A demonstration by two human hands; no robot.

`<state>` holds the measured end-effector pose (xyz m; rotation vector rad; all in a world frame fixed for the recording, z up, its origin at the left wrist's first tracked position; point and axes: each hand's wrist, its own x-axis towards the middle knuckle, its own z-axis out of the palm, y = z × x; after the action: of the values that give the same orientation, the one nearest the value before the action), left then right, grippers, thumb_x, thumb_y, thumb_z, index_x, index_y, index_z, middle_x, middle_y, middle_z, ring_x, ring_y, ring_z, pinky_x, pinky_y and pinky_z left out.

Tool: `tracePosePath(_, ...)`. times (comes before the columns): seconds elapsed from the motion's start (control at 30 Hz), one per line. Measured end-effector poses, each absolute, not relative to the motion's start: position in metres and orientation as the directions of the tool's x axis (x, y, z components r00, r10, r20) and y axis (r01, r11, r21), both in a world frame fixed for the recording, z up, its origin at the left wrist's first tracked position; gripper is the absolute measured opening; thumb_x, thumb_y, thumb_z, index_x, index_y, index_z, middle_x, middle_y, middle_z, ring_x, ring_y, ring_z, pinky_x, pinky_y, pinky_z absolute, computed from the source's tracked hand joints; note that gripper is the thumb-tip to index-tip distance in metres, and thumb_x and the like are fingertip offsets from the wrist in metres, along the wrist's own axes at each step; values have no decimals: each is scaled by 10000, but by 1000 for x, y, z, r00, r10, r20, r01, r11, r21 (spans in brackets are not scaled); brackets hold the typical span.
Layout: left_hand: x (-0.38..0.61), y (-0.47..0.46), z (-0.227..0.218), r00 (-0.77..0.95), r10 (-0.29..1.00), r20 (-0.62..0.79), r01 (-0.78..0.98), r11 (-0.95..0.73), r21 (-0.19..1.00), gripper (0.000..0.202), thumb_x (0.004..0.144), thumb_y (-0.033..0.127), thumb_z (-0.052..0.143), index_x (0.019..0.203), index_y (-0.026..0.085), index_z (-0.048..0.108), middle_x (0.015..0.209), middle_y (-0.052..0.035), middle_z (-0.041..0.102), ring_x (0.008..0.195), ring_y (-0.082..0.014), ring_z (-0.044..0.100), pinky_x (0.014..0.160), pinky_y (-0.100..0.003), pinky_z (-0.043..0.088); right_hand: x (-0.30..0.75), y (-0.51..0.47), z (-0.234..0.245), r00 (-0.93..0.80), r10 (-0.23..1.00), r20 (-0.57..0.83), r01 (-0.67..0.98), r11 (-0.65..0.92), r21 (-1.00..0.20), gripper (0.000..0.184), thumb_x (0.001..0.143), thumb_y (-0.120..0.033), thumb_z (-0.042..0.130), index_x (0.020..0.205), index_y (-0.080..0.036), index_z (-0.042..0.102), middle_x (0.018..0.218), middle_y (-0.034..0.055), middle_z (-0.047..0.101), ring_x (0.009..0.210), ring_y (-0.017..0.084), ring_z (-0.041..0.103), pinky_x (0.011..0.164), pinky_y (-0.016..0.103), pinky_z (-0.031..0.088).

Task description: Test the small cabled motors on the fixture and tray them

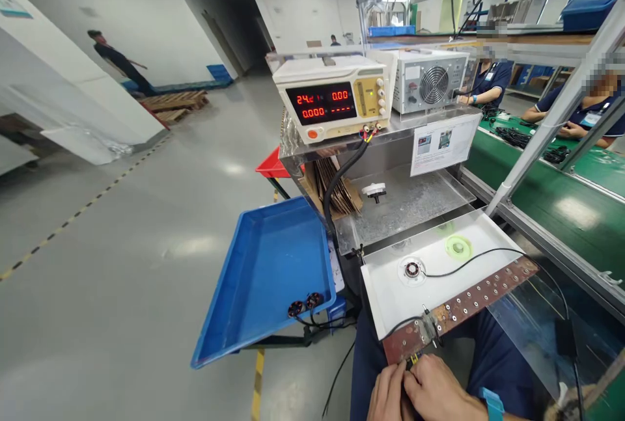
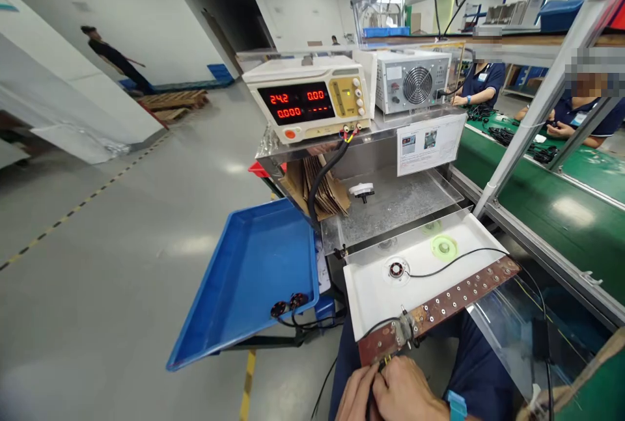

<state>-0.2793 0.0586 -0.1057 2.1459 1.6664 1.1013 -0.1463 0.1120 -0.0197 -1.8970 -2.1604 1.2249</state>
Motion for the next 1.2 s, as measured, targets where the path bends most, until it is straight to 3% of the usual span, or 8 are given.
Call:
tracePosePath(0.1,-277,55,-80,42,951,305,697,-246,673,414,924,82,453,1320,172,533,1174,-130,715,1068,-231,717,897,-390,629,-143,110,-12,-259,854,-452,850,-21,-526,396,953,-190,423,741,-131,752,790,140,755,651,172,647,592,315,225)
tracePosePath(0.23,-271,54,-62,-19,983,181,649,-126,750,350,931,97,439,1247,187,559,1141,-116,715,1054,-233,714,889,-435,630,-142,112,-9,-264,835,-483,878,1,-478,440,981,-228,401,735,-135,754,791,142,757,684,191,680,613,325,238)
tracePosePath(0.43,-269,50,-58,-2,992,127,626,-98,774,399,924,93,431,1267,200,604,1192,-116,691,1109,-238,688,939,-441,614,-141,113,-10,-262,820,-509,894,7,-449,464,993,-253,391,730,-139,757,813,139,763,704,186,695,611,330,234)
tracePosePath(0.6,-270,56,-46,52,997,-55,563,17,826,490,879,64,408,1315,182,599,1196,-122,682,1131,-233,679,987,-424,593,-139,116,-5,-282,803,-524,895,23,-446,454,982,-250,397,742,-142,766,812,130,765,678,174,688,597,328,228)
tracePosePath(0.8,-270,64,-35,81,969,-233,539,154,828,468,887,125,416,1317,157,599,1247,-142,655,1152,-269,662,1019,-488,566,-134,122,-5,-312,791,-526,897,63,-438,396,942,-238,442,757,-138,777,829,142,768,674,180,686,592,322,232)
tracePosePath(0.97,-269,62,-34,91,961,-263,537,175,825,475,910,180,409,1354,133,571,1275,-161,640,1191,-291,640,1050,-524,538,-129,125,-6,-338,787,-516,889,87,-450,366,919,-217,457,784,-153,791,815,120,771,656,160,676,582,311,226)
tracePosePath(1.2,-268,63,-33,88,965,-245,531,163,832,461,922,207,401,1342,139,578,1255,-161,648,1185,-281,643,1041,-495,545,-127,128,-6,-376,777,-505,890,151,-430,371,913,-222,453,778,-143,789,834,138,770,680,177,699,584,314,224)
